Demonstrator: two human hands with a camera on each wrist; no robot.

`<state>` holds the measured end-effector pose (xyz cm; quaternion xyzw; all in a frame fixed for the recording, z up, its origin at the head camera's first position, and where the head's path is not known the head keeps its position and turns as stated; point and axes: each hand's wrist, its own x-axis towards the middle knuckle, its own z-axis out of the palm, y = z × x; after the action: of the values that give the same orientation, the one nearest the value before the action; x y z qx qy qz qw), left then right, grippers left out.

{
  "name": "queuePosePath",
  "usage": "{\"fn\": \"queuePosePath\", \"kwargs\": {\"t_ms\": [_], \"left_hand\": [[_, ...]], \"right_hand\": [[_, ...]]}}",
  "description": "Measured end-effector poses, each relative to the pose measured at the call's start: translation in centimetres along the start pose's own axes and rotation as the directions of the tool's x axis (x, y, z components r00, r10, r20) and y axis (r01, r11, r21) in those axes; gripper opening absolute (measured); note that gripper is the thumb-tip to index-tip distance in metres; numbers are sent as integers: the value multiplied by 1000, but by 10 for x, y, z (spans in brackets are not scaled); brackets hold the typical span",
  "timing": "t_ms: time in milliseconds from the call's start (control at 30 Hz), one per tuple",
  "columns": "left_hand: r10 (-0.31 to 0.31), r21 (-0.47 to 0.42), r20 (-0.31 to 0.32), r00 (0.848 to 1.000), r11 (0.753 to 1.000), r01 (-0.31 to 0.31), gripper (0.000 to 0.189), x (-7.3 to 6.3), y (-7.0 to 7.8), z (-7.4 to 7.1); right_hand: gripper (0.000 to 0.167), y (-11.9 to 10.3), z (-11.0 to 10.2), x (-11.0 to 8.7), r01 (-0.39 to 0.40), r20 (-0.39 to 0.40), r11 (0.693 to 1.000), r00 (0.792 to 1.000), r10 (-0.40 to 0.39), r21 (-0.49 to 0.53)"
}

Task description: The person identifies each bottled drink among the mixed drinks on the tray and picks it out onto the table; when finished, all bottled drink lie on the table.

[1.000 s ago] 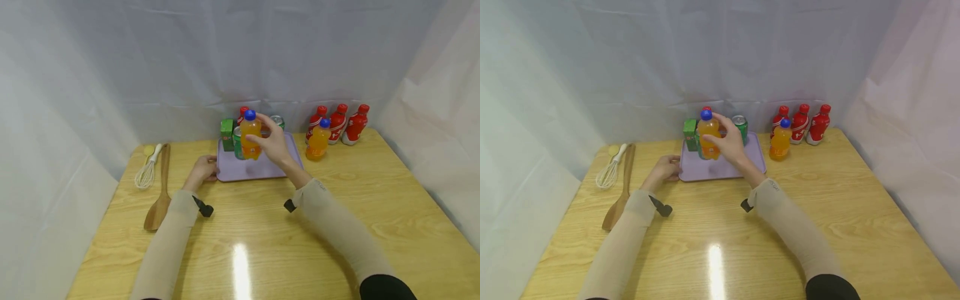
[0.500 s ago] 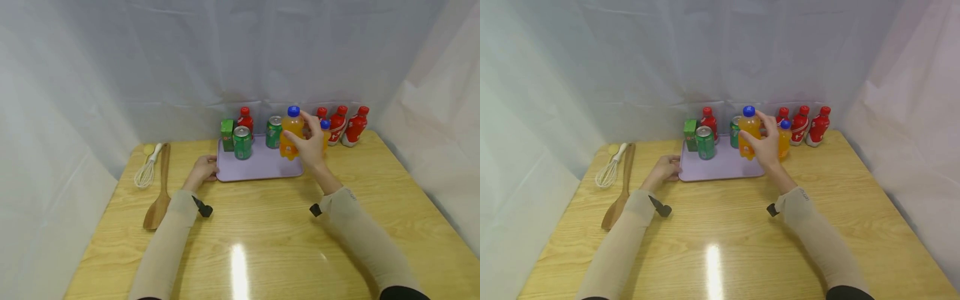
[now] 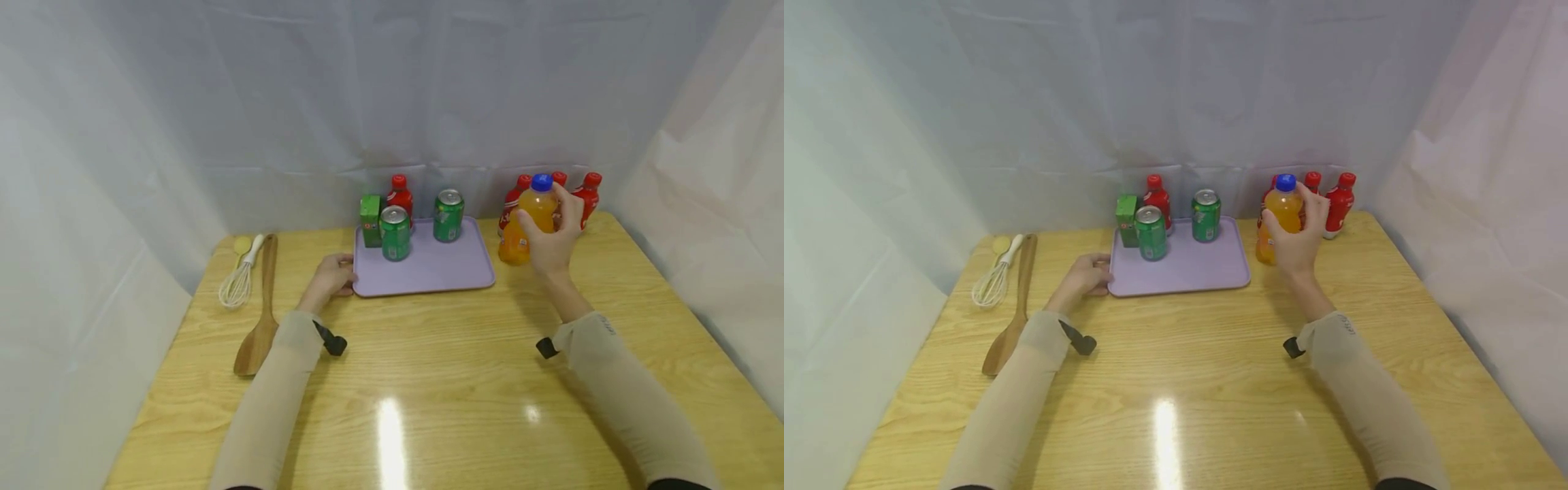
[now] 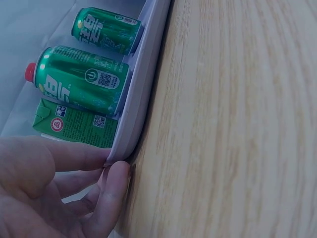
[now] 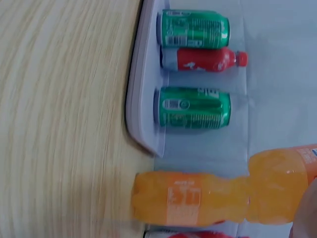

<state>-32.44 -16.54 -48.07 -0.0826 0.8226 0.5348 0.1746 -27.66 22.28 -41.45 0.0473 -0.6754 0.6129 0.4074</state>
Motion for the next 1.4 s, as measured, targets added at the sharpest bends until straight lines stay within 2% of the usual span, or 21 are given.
{"fn": "queuePosePath", "kwargs": {"t_ms": [133, 200, 267, 467, 633, 833, 933, 1100, 1300, 1400], "left_hand": [[5, -1, -2, 1000, 1000, -5, 67, -1, 0, 0], [6, -1, -2, 1000, 1000, -6, 67, -1, 0, 0], [5, 0, -3, 1000, 1000, -5, 67, -1, 0, 0], [0, 0, -12, 1000, 1000, 0, 67, 0, 0, -1], [3, -2, -19, 1000, 1000, -3, 67, -2, 0, -1], [9, 3, -24, 1000, 1000, -9, 67, -4, 1, 1], [11, -1, -29, 1000, 1000, -11, 67, -5, 2, 1], [10, -9, -30, 1000, 1000, -10, 67, -3, 2, 1], [7, -8, -27, 1000, 1000, -8, 67, 0, 1, 1], [6, -12, -26, 1000, 1000, -6, 66, 0, 0, 0]], "right_hand": [[53, -10, -10, 3, -18, -59, 1000, 998, 18, -1], [52, -8, -16, 7, -40, -82, 999, 996, 40, 1], [52, 2, -23, 13, -52, -117, 999, 992, 50, -13], [54, 41, -40, 33, -98, -173, 983, 982, 70, -158], [58, 55, -49, 39, -202, -136, 951, 975, 174, -235], [60, 71, -56, 40, -296, -67, 902, 955, 290, -314], [59, 79, -59, 39, -314, -46, 886, 947, 318, -342], [58, 87, -60, 38, -312, -40, 880, 947, 320, -359], [58, 88, -58, 38, -305, -18, 879, 947, 321, -367], [60, 85, -56, 37, -308, 9, 868, 941, 339, -390]]}}
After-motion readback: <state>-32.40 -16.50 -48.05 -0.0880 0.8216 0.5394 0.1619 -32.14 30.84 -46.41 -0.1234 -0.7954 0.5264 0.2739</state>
